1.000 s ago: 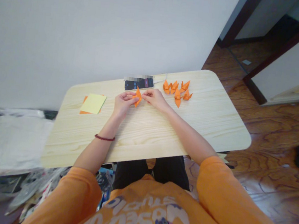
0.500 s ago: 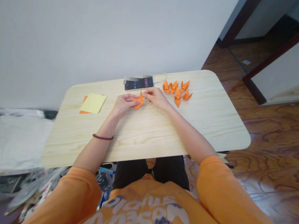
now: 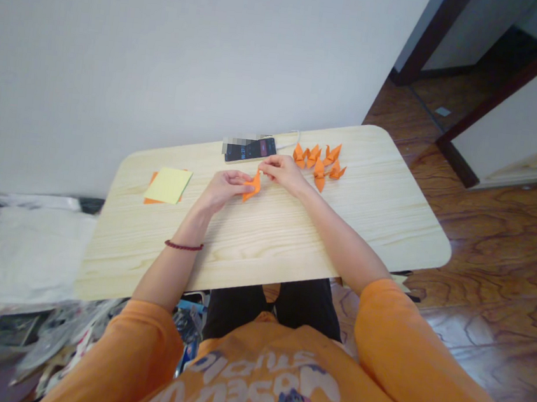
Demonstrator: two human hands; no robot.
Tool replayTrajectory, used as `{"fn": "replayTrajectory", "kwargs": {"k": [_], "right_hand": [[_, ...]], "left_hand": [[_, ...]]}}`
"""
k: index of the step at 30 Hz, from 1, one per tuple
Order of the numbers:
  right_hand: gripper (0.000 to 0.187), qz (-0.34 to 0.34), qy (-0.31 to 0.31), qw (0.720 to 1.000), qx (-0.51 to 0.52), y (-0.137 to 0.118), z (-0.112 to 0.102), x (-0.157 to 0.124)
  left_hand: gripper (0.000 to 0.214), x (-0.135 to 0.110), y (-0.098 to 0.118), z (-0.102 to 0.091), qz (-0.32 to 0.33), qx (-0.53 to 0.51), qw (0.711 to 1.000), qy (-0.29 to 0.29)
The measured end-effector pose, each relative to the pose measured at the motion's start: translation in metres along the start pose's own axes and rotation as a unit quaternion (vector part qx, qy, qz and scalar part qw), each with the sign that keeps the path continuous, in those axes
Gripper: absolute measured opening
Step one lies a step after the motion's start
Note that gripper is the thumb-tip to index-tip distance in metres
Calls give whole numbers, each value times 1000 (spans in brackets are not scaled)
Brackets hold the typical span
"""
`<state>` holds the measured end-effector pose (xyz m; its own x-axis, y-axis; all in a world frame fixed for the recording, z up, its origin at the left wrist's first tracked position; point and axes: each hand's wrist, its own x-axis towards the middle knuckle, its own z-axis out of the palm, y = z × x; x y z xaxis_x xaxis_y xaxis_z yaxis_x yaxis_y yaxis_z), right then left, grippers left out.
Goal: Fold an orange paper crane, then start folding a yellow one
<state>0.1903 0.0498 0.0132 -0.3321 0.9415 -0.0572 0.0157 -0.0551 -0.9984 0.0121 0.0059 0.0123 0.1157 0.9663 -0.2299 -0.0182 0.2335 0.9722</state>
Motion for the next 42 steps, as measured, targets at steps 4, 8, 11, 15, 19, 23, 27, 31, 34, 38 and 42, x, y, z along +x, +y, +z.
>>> {"fn": "replayTrajectory", "kwargs": {"k": [4, 8, 11, 15, 19, 23, 27, 31, 34, 38, 42], "right_hand": [[19, 10, 44, 998, 53, -1, -3, 4], [23, 19, 60, 995, 82, -1, -1, 3], [25, 33, 43, 995, 87, 0, 8, -1], [28, 51, 13, 997, 60, 2, 19, -6], [31, 28, -14, 999, 29, 5, 21, -6], [35, 8, -7, 1000, 16, 6, 19, -5], [34, 18, -8, 1000, 16, 6, 19, -5], [32, 22, -26, 999, 18, 7, 21, -6], [31, 28, -35, 999, 23, 8, 21, -6], [34, 26, -34, 999, 26, 8, 20, -7], [37, 23, -26, 999, 12, 9, 19, -7]], "left_hand": [[35, 0, -1, 0, -9, -5, 1000, -5], [40, 4, -2, 1, 44, -66, 995, 64], [47, 9, -5, 1, 96, -96, 982, 131], [46, 13, -10, 3, 128, -96, 974, 160], [36, 13, -14, 8, 152, -96, 973, 146], [30, 11, -13, 10, 143, -86, 974, 152], [30, 11, -11, 10, 135, -90, 972, 170], [39, 12, -12, 10, 134, -111, 969, 173], [46, 13, -13, 11, 131, -115, 969, 177], [41, 12, -14, 11, 134, -109, 971, 168], [37, 11, -13, 11, 130, -123, 969, 167]]}}
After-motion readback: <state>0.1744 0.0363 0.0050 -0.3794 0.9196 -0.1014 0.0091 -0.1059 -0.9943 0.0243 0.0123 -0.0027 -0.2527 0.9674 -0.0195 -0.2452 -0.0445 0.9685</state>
